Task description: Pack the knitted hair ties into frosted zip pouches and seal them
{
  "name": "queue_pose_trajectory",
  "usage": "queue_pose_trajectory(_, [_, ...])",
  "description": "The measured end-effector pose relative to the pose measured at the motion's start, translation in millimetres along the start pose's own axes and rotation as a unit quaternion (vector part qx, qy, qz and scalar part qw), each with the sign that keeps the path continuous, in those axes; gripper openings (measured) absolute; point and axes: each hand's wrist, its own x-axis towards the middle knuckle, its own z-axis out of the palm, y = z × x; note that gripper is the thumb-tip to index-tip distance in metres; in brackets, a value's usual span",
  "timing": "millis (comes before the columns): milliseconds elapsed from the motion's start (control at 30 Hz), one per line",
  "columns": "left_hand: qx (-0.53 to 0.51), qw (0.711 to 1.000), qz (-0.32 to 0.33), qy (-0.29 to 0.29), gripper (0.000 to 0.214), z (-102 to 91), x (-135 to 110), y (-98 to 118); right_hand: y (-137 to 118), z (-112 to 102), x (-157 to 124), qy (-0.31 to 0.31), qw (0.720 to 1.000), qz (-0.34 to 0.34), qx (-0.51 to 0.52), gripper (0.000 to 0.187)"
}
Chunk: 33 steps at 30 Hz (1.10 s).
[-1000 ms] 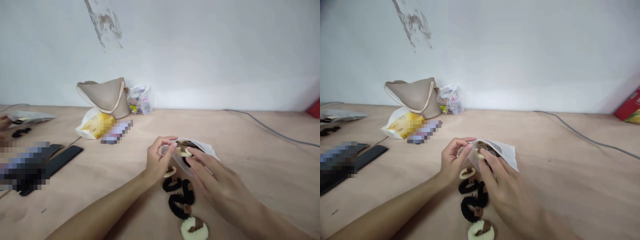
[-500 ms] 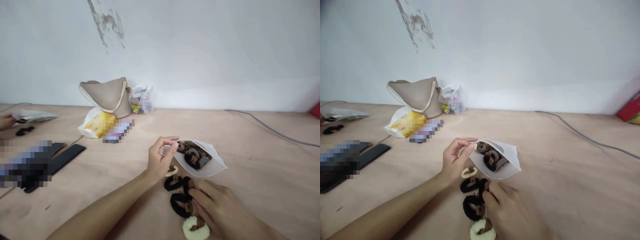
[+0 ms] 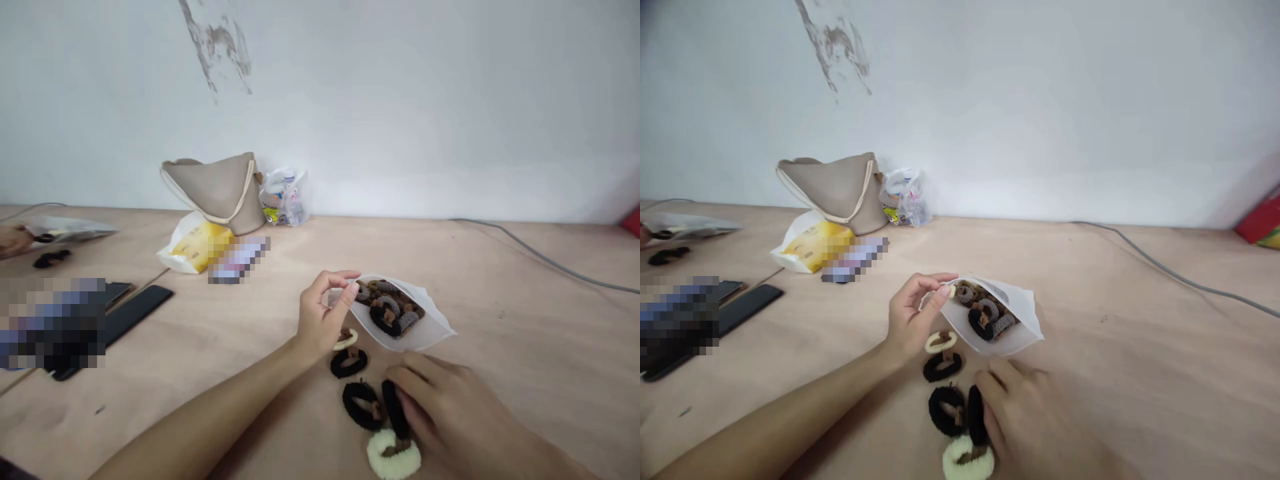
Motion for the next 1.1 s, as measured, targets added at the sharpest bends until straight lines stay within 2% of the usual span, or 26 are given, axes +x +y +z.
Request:
queue_pose_trajectory(100, [0.0,1.0,0.0,0.0,0.012,-0.2,0.0,-0.8,0.5,-7.4,0.8,0.011,0.995,-0.012,0.1,0.021])
queue_pose_trajectory(200, [-0.002,1.0,0.005,0.002,0.012,-0.6,0.3,-1.1,0.3,-12.6,3.0,0.008,0.981,-0.095,0.167,0.023])
queue_pose_trajectory(267, [-0.002,1.0,0.007,0.002,0.012,-0.8,0.4,-1.5,1.0,-11.4,2.9,-0.021,0.981,-0.128,0.144,0.023])
queue_pose_trajectory(333, [-0.002,1.0,0.008,0.002,0.012,-1.0,0.3,-2.0,1.9,-8.5,0.5,-0.041,0.989,-0.116,0.088,0.021])
queue_pose_trajectory(367, [-0.002,1.0,0.006,0.002,0.012,-1.0,0.2,-2.2,2.2,-7.4,-1.3,-0.03,0.992,-0.111,0.056,0.02])
queue_pose_trajectory(400, [-0.002,1.0,0.004,0.002,0.012,-1.0,0.1,-2.3,2.3,-7.3,-3.1,-0.003,0.993,-0.113,0.026,0.018])
queue_pose_trajectory(467, [-0.004,1.0,-0.001,0.003,0.011,-0.8,-0.3,-1.9,2.6,-10.2,-4.8,0.091,0.984,-0.152,-0.026,0.017])
queue_pose_trajectory(567, [-0.008,1.0,-0.005,0.004,0.011,0.6,-0.9,0.3,6.0,-19.9,2.0,0.228,0.944,-0.21,-0.115,0.017])
queue_pose_trajectory(667, [-0.015,1.0,-0.01,0.012,0.012,2.7,-0.6,3.7,11.9,-26.7,16.8,0.281,0.914,-0.15,-0.251,0.024])
queue_pose_trajectory(733, [-0.024,0.999,-0.014,0.023,0.013,4.1,0.1,5.5,12.4,-27.5,22.8,0.283,0.909,-0.107,-0.287,0.027])
queue_pose_trajectory(767, [-0.027,0.999,-0.015,0.025,0.013,4.6,0.6,5.9,10.5,-26.9,23.1,0.277,0.915,-0.107,-0.274,0.026])
queue_pose_trajectory(833, [-0.034,0.999,-0.019,0.026,0.013,5.4,1.7,5.6,2.0,-23.7,19.0,0.265,0.932,-0.138,-0.204,0.022])
queue_pose_trajectory(933, [-0.036,0.999,-0.02,0.024,0.013,6.1,2.9,3.4,-17.0,-11.9,9.7,0.251,0.947,-0.164,-0.112,0.028])
queue_pose_trajectory(1100, [-0.028,0.999,-0.015,0.024,0.013,6.0,3.0,3.1,-35.7,17.8,12.3,0.23,0.95,-0.182,-0.111,0.034])
